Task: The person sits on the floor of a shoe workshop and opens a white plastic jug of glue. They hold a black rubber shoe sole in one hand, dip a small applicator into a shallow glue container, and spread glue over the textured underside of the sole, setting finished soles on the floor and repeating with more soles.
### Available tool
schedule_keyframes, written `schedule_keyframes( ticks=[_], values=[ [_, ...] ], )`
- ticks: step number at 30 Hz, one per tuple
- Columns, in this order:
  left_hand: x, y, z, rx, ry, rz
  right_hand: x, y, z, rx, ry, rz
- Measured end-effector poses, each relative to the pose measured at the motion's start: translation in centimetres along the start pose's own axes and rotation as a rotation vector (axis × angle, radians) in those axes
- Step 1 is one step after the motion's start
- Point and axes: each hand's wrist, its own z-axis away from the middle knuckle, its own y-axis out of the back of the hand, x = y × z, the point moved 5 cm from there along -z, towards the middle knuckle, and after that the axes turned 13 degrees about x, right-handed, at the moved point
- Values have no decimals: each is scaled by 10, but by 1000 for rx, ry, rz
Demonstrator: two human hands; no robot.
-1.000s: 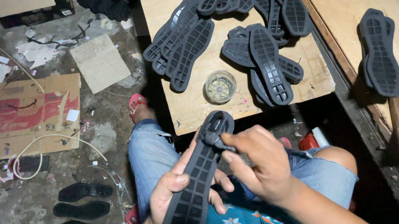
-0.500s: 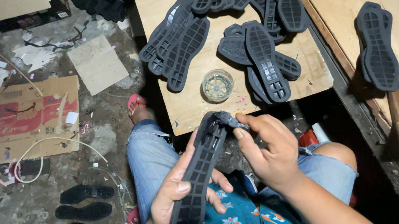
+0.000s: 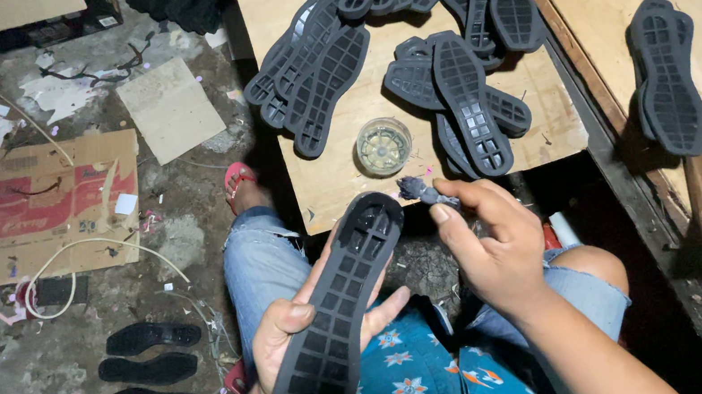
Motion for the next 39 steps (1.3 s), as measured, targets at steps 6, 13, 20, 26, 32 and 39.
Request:
schedule_keyframes(
  ticks=[6, 13, 20, 26, 32, 39],
  values=[
    [3, 10, -2, 23, -64, 29, -25, -8, 26, -177, 264, -62],
    [-5, 13, -4, -12, -21, 57, 4, -2, 13, -42, 75, 69],
    [2, 16, -11, -46, -1, 282, 28, -6, 22, -167, -132, -32],
    [5, 9, -6, -72, 67, 154, 12, -15, 25, -208, -130, -32],
    [12, 8, -4, -5, 93, 187, -21, -18, 33, -381, 190, -126],
    [10, 14, -7, -19, 114, 181, -23, -19, 31, -393, 233, -118]
  ],
)
